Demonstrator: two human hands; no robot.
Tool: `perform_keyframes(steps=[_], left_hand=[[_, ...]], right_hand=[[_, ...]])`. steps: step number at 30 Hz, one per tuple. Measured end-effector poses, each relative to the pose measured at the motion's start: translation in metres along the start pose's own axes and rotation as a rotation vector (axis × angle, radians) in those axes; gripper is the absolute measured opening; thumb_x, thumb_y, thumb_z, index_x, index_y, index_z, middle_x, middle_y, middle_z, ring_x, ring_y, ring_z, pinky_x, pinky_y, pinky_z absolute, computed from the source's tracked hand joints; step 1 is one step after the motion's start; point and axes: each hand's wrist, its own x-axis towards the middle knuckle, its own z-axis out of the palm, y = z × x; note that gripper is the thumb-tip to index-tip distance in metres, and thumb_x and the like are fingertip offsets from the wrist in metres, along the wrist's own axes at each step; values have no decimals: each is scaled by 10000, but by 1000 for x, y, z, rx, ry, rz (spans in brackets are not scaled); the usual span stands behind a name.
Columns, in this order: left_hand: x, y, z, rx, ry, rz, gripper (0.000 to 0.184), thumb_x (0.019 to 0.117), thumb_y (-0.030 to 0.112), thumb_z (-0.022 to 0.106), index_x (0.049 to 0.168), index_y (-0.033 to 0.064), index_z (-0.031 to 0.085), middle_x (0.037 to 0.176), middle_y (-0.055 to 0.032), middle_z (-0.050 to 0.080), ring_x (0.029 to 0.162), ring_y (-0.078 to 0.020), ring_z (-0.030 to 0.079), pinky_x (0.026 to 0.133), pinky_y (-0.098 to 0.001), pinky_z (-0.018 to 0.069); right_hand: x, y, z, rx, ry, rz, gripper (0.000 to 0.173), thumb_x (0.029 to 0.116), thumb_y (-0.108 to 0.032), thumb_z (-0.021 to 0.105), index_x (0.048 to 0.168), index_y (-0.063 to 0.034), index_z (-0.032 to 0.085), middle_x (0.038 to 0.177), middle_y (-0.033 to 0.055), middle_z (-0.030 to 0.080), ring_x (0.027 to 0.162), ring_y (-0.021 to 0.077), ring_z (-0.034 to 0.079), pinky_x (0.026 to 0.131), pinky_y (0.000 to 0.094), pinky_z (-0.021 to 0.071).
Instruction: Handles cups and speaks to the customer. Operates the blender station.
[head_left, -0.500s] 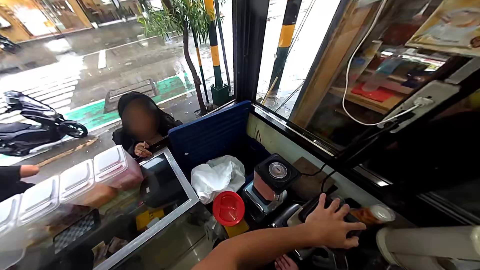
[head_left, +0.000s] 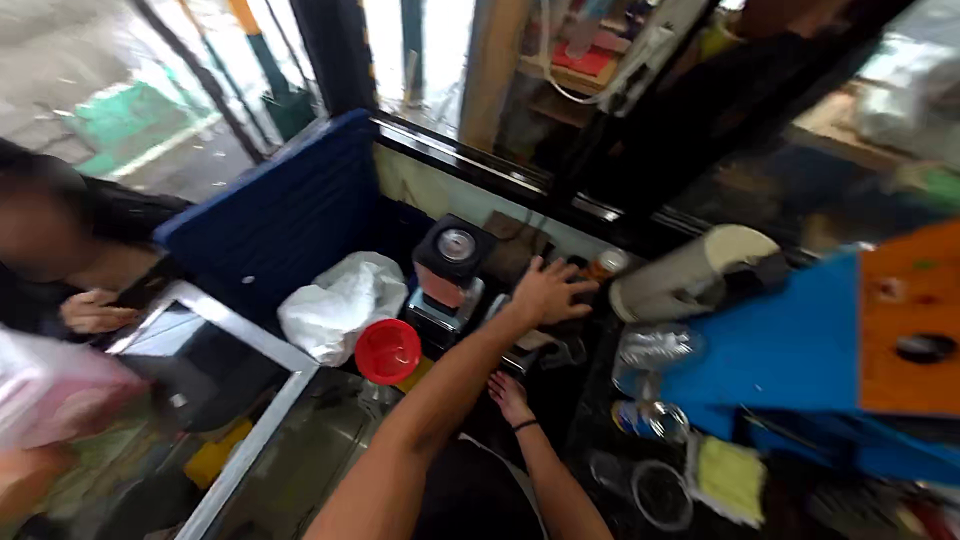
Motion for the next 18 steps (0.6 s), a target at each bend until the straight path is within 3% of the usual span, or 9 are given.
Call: perform_keyframes(steps=[3,9,18], left_hand=[[7,-8,21,41,110,29,460,1020,596,412,1434,449,547,1558,-22,481,1485,-300,365,1206,-654,172],[11,-14,19,-23,76,51,469,1037,532,412,1475,403,521,1575,-36,463,1504,-317,330,1215,-663,123],[8,-15,8,-43,-10,61,499,1043,515,420,1515,364,478,1610,-43,408,1524,-319,285,1223,-657,73]], right_hand=[[1,2,6,-5,51,-10,409,1134,-265,385,1424,-2,503,1332,175,627,1104,237,651,894,388,545],[-11,0,21,-45,137,-25,424,1142,-304,352,1456,-45,474,1279,154,663,1044,227,681,847,381,569],[-8,14,22,71,195,-40,424,1143,-305,352,1468,-54,460,1333,154,633,1131,246,656,898,401,555]])
